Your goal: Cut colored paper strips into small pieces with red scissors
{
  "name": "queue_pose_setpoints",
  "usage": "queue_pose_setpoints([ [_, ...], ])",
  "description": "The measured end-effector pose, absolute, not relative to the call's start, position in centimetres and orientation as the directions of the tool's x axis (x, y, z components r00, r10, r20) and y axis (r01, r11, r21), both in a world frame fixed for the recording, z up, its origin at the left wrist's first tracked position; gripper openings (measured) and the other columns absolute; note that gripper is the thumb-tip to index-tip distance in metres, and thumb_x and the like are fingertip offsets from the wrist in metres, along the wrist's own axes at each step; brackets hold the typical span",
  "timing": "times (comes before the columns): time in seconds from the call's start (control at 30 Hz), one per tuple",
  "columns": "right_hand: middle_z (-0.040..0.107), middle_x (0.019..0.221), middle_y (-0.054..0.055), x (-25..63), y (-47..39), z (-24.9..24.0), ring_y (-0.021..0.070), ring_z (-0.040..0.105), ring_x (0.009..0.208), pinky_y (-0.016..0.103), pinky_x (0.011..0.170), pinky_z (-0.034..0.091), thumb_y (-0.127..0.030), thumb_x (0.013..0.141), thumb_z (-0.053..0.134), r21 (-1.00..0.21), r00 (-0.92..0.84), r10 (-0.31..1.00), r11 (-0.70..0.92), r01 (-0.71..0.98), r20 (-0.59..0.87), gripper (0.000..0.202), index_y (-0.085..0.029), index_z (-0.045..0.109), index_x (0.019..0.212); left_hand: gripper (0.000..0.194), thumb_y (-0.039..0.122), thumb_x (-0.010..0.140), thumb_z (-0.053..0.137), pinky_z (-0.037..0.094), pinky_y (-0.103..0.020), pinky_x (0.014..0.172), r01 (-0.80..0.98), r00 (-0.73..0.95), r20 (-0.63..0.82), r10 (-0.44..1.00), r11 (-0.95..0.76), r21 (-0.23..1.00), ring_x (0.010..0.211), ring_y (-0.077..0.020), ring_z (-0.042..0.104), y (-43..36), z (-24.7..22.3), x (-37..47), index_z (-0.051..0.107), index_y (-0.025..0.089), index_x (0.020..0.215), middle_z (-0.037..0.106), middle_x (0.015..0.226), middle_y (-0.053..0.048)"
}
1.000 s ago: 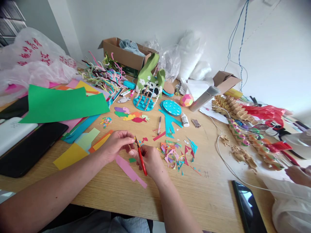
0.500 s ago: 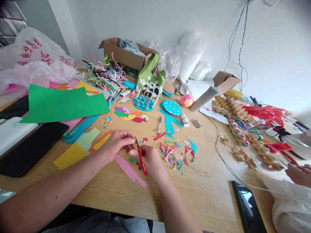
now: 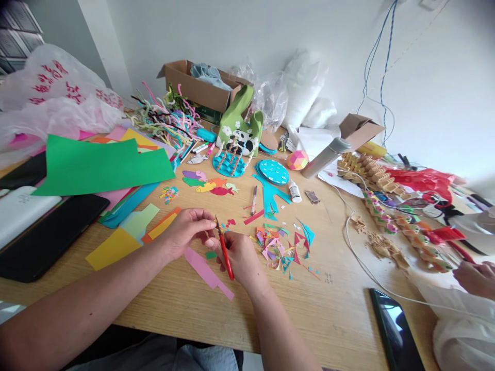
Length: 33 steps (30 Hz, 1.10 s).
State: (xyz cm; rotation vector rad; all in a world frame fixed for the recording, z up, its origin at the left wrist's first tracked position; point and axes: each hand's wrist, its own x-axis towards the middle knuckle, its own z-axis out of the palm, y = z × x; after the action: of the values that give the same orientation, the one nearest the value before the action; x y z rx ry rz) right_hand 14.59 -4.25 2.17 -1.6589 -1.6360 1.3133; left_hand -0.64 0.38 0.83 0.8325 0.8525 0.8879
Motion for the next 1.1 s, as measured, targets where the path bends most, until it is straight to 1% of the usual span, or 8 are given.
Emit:
queue_pose_setpoints([
  [0.57, 0.057, 0.051, 0.000, 14.49, -4.22, 2.37, 0.0120, 0.055, 0.039, 0.018, 0.035, 0.035, -0.068, 0.073, 0.059, -0.832, -0.160, 0.936, -0.188, 0.522, -0.312, 0.052, -0.018, 0.051, 0.064, 0.013, 0.024, 0.064, 0.066, 0.042, -0.023, 0.049, -0.258, 0.355, -0.264, 0.897, 0.365, 0.894, 0.048, -0.0117, 0.057, 0.41, 0.90, -0.75, 0.059, 0.015, 0.069, 0.063, 0.057, -0.001],
  [0.77, 0.056, 0.050, 0.000, 14.40, -4.28, 2.46, 0.0116, 0.054, 0.038, 0.018, 0.035, 0.035, -0.069, 0.070, 0.062, -0.832, -0.151, 0.930, -0.215, 0.512, -0.334, 0.053, -0.018, 0.051, 0.064, 0.013, 0.024, 0.062, 0.065, 0.041, -0.023, 0.048, -0.262, 0.341, -0.271, 0.900, 0.368, 0.892, 0.051, -0.0124, 0.058, 0.44, 1.01, -0.69, 0.059, 0.015, 0.069, 0.063, 0.057, -0.001],
  [0.9, 0.057, 0.050, -0.001, 14.46, -4.32, 2.33, 0.0112, 0.053, 0.037, 0.018, 0.034, 0.034, -0.068, 0.072, 0.061, -0.844, -0.159, 0.936, -0.198, 0.498, -0.314, 0.052, -0.017, 0.052, 0.065, 0.013, 0.025, 0.062, 0.065, 0.040, -0.022, 0.046, -0.280, 0.319, -0.291, 0.902, 0.383, 0.880, 0.052, -0.0129, 0.058, 0.38, 1.29, -0.63, 0.060, 0.015, 0.067, 0.061, 0.055, -0.001],
  [1.1, 0.057, 0.050, 0.000, 14.49, -4.26, 2.30, 0.0112, 0.054, 0.036, 0.017, 0.033, 0.034, -0.067, 0.073, 0.060, -0.837, -0.148, 0.935, -0.209, 0.506, -0.322, 0.052, -0.017, 0.051, 0.064, 0.016, 0.026, 0.061, 0.069, 0.042, -0.023, 0.048, -0.278, 0.363, -0.279, 0.889, 0.390, 0.878, 0.048, -0.0113, 0.057, 0.37, 1.03, -0.65, 0.059, 0.015, 0.068, 0.063, 0.058, -0.001],
])
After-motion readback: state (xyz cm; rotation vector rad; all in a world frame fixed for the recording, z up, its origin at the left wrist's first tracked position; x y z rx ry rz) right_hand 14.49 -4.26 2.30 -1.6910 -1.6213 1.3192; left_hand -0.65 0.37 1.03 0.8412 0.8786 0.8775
